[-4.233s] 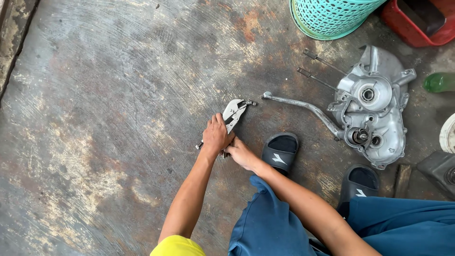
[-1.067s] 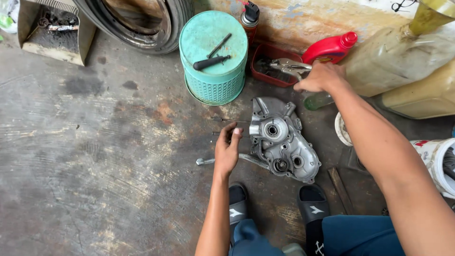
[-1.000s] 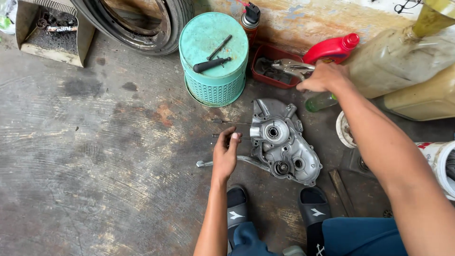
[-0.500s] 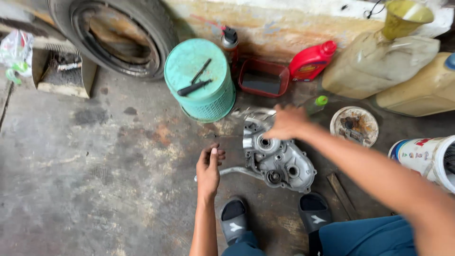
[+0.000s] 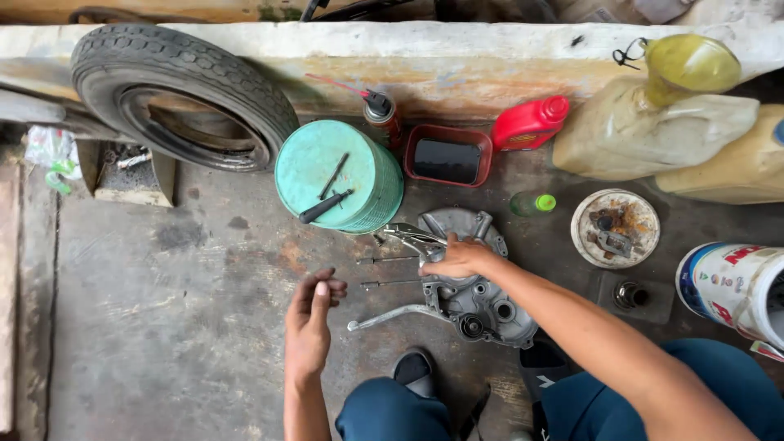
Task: The person pours liquid from a bottle into a container, then uses pliers to hold a small metal part while dipping it into the liquid. They repeat this process with different small parts, cleaning them in the liquid and placing them on the floor.
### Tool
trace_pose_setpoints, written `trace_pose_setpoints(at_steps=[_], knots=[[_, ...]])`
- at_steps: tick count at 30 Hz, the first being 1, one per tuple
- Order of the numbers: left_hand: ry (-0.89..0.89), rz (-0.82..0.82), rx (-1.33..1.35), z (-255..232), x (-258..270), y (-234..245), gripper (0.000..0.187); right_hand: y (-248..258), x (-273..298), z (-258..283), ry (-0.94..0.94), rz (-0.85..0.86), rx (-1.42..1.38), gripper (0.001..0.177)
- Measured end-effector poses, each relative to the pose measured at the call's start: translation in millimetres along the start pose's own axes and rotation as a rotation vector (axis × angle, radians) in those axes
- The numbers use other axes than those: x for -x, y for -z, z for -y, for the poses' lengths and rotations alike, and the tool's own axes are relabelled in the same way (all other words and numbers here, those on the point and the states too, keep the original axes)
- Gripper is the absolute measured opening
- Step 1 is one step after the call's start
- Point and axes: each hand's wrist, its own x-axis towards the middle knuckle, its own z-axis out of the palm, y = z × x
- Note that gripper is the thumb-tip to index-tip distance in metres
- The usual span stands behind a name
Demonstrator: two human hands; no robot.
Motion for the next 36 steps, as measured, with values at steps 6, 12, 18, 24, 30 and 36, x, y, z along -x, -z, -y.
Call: trace_pose_setpoints(at_steps=[6,12,18,24,30,36], knots=[[-0.097,0.05,0.085,-95,-13,-38,0.032,37,62,-28,0.069,0.06,-0.203,0.1],[-0.315,0.067,0.05,-136,-42,-87,0.03,67,119,-50,0.075,0.088,-0.151,0.091],[-0.142,-0.082,-0.114,-106,-51,-120,0.035,72,156,-57,0.065,0.051,-0.391,0.068],[0.12,0.322,-0.812,-46,-57,-142,0.072,50,179,-30,0.041,-0.019,-0.664,0.065],[0.227,0.52,-0.909,-78,-38,-155,0.085,5,160,-28,0.125,-0.049,-0.923,0.063],[0.186,0.45,-0.916,-58,-43,-152,0.07,-4,157,-19,0.159,-0.088,-1.012,0.056]])
